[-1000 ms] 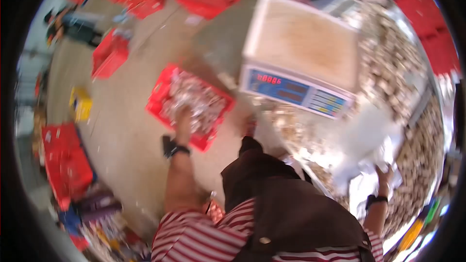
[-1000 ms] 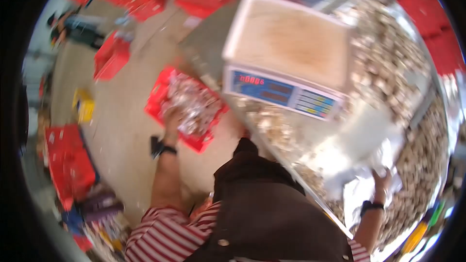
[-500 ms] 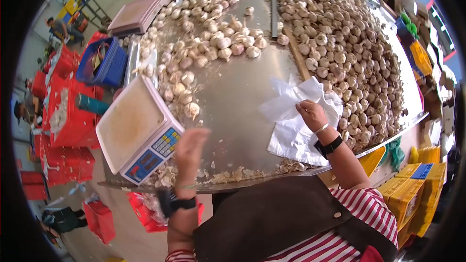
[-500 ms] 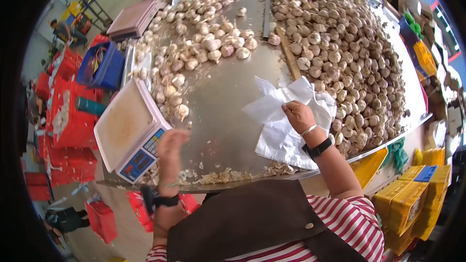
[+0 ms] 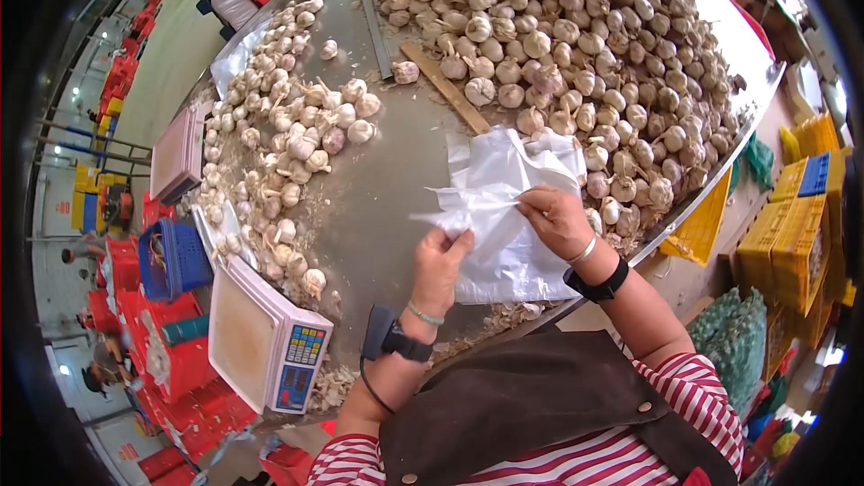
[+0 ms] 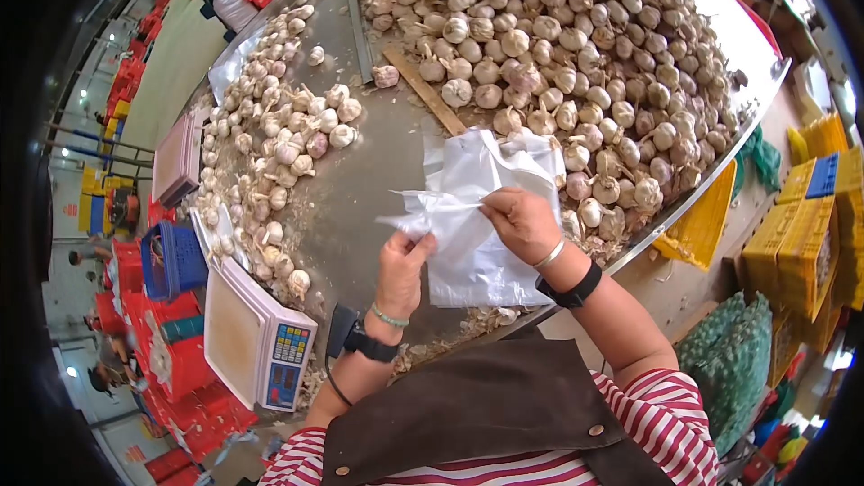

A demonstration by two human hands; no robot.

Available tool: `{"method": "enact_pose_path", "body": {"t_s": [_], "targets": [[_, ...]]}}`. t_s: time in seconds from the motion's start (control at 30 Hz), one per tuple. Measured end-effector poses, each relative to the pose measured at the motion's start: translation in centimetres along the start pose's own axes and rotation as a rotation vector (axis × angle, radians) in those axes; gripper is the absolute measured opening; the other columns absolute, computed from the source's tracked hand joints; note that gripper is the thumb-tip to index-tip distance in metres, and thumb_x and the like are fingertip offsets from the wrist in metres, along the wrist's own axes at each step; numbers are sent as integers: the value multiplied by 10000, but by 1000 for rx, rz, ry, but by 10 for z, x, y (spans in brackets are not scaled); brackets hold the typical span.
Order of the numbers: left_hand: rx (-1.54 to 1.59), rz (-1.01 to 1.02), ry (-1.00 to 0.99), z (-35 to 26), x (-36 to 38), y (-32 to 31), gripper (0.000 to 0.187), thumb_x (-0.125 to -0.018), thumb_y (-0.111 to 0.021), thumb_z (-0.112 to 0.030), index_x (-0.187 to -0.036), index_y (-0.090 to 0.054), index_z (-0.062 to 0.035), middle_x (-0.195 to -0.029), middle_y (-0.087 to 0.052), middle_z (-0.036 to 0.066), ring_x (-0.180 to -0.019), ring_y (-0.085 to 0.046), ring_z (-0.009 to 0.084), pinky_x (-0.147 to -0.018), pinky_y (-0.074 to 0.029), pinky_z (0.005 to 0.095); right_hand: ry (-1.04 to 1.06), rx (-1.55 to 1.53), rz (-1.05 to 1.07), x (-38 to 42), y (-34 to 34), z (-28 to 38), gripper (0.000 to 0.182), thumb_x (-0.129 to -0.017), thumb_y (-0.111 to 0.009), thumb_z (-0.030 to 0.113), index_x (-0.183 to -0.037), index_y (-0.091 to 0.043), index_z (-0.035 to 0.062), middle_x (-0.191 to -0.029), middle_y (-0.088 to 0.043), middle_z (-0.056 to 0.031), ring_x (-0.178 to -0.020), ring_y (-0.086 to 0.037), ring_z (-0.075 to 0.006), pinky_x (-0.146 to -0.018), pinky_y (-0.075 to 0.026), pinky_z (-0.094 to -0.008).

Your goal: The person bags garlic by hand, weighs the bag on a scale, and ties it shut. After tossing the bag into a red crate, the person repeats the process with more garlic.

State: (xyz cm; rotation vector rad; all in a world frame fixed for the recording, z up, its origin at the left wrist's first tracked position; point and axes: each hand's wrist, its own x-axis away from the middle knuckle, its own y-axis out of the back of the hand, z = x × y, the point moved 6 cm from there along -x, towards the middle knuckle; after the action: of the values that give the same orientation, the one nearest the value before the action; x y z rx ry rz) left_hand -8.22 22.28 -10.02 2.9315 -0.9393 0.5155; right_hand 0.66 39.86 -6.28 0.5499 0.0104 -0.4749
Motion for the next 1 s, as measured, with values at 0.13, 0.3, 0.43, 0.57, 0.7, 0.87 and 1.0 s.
{"method": "enact_pose_path", "body": {"t_s": [0.13,0.3,0.43,0.57,0.7,0.87,1.0], "targets": [[289,-47,249,30,20,32,175,-798,-689,-97,-908,-579,-17,-872,-615,10,-769,-561,115,-742,-454,264,-337,-480,-204,4,6,-47,157,-873,-611,145,-890,-650,-6,-750,-630,-31,-646,-550,-127,-600,-458,-267],[-1037,-289,-346,-32,17,29,704,-728,-726,-186,-1306,-364,-11,-1361,-343,224,-1257,-332,369,-1014,-286,465,-498,-536,-94,6,3,-71,208,-910,-570,192,-945,-648,2,-785,-615,-1,-675,-526,-66,-596,-450,-216],[-1212,80,-666,1,-17,-45,771,-803,-615,-353,-1427,-245,-93,-1437,-255,214,-1349,-195,402,-1066,-60,606,-479,-666,-266,6,15,-69,230,-927,-530,208,-880,-624,4,-795,-620,-19,-695,-577,-105,-597,-476,-234],[-1379,514,-445,61,-43,-66,691,-827,-525,-494,-1399,-334,-158,-1419,-303,194,-1341,-220,387,-1031,-2,664,-187,-35,-832,10,157,-49,196,-878,-557,30,-1068,-552,-17,-1060,-585,-71,-921,-581,-145,-800,-497,-279],[-1407,537,-431,47,-46,-71,669,-795,-560,-516,-1332,-427,-141,-1379,-370,175,-1313,-284,376,-1010,-59,690,-25,-15,-963,45,229,-32,400,-888,-549,119,-1260,-455,5,-1136,-560,-96,-967,-564,-171,-826,-485,-292],[-395,391,-207,-18,-20,-32,487,-837,-605,-332,-1207,-530,-25,-1263,-503,170,-1235,-425,297,-1017,-325,422,181,-1068,-566,-2,144,39,242,-908,-492,206,-1083,-493,39,-980,-487,-69,-848,-465,-148,-712,-407,-227],[-122,286,-461,-74,32,26,409,-912,-530,-309,-1098,-574,53,-1131,-571,163,-1087,-539,252,-967,-373,331,332,-271,47,-23,57,119,245,-906,-457,176,-861,-597,-19,-833,-593,-115,-714,-564,-168,-649,-457,-273]]}}
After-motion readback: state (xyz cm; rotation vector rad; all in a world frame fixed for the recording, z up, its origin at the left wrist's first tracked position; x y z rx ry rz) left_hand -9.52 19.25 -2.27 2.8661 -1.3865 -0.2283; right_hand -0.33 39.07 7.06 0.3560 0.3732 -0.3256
